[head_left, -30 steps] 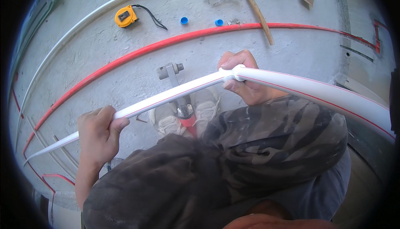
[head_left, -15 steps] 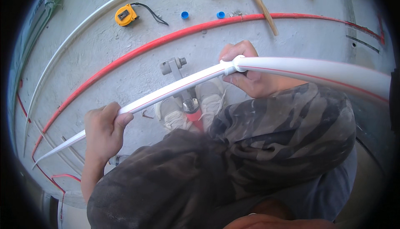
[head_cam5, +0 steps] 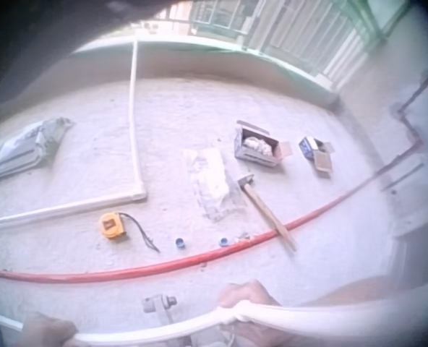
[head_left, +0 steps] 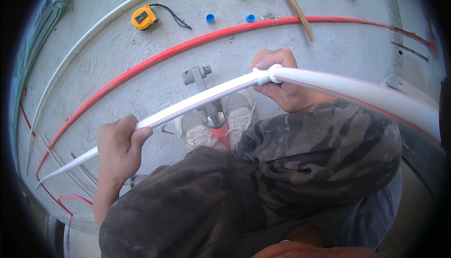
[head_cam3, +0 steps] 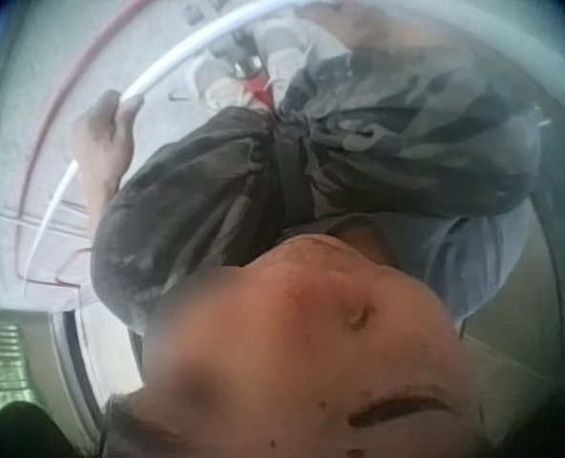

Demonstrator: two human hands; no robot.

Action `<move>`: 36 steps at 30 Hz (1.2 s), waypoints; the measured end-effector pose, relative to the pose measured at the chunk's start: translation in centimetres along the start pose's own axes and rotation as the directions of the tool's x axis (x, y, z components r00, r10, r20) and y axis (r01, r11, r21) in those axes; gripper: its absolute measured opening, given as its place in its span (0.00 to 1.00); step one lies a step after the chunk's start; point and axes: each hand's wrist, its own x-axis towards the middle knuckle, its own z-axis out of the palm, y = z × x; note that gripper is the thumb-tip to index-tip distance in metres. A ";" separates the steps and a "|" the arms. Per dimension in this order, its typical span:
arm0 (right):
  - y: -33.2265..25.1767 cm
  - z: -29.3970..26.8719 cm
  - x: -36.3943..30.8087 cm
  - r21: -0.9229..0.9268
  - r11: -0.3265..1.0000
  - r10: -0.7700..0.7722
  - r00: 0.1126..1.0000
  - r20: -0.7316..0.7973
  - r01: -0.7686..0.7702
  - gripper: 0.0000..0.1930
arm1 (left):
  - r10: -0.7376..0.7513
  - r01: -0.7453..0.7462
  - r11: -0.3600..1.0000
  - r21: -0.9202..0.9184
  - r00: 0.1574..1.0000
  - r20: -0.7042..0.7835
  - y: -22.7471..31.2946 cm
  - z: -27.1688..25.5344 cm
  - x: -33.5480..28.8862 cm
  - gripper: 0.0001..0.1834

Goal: The person assembles white PVC pipes and fittings on a concrete floor. They repeatedly pick up pipe segments and elbow joints, insert the pipes into the fittings, and tighten the connections by hand. The person handles multiple pipe pieces and fittings throughout the task.

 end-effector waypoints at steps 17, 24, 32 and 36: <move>0.6 -0.8 1.6 -0.088 0.953 -0.294 0.954 -0.050 0.289 0.30 | 0.064 -0.060 0.997 0.045 0.991 -0.114 2.0 -0.7 -1.6 0.29; -0.3 -1.4 1.6 -0.140 0.950 -0.282 0.959 0.004 0.280 0.32 | 0.084 -0.081 0.996 0.030 0.988 -0.130 2.1 -0.6 -1.4 0.29; 0.2 -1.0 1.2 -0.079 0.955 -0.293 0.953 -0.072 0.287 0.30 | 0.104 -0.093 0.993 0.068 0.979 -0.178 2.3 -0.4 -1.7 0.29; 0.3 -0.7 1.1 -0.107 0.948 -0.313 0.938 -0.146 0.300 0.27 | 0.167 -0.142 0.981 0.130 0.964 -0.207 2.2 -0.5 -1.6 0.29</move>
